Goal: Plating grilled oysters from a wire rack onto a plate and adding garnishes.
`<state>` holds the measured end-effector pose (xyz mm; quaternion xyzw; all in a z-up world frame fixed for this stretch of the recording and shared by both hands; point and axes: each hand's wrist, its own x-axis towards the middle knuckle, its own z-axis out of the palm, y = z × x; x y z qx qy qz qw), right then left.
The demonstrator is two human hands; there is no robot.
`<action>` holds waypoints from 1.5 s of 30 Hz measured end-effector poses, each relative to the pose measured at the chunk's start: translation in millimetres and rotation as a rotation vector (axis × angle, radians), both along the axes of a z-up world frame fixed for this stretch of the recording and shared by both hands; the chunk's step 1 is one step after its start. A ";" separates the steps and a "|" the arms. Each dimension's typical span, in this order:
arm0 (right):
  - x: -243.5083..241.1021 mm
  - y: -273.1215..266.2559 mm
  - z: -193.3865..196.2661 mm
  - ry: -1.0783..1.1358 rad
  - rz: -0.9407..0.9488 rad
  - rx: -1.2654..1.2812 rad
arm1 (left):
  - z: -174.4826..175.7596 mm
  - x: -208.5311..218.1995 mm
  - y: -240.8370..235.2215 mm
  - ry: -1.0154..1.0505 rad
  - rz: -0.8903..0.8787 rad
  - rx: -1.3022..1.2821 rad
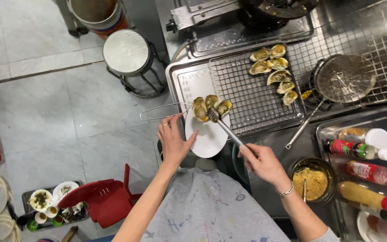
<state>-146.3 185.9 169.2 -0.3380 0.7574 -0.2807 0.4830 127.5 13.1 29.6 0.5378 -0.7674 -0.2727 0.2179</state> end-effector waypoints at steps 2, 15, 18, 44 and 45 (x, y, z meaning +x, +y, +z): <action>6.8 -7.3 3.4 0.021 0.125 0.019 | 1.1 -0.5 2.4 0.006 -0.013 0.027; 1.8 -24.5 -4.5 0.135 0.286 0.070 | -17.6 -16.6 3.1 -0.060 0.017 -0.006; -2.2 -15.5 -18.4 0.091 0.251 0.057 | -13.2 -20.6 2.5 -0.054 0.013 0.003; -23.8 78.5 -49.1 -0.185 -0.549 -0.070 | -19.0 -57.3 3.0 -0.246 -0.035 -0.378; -23.1 79.0 -49.6 -0.186 -0.550 -0.070 | -19.1 -58.2 2.7 -0.247 -0.037 -0.378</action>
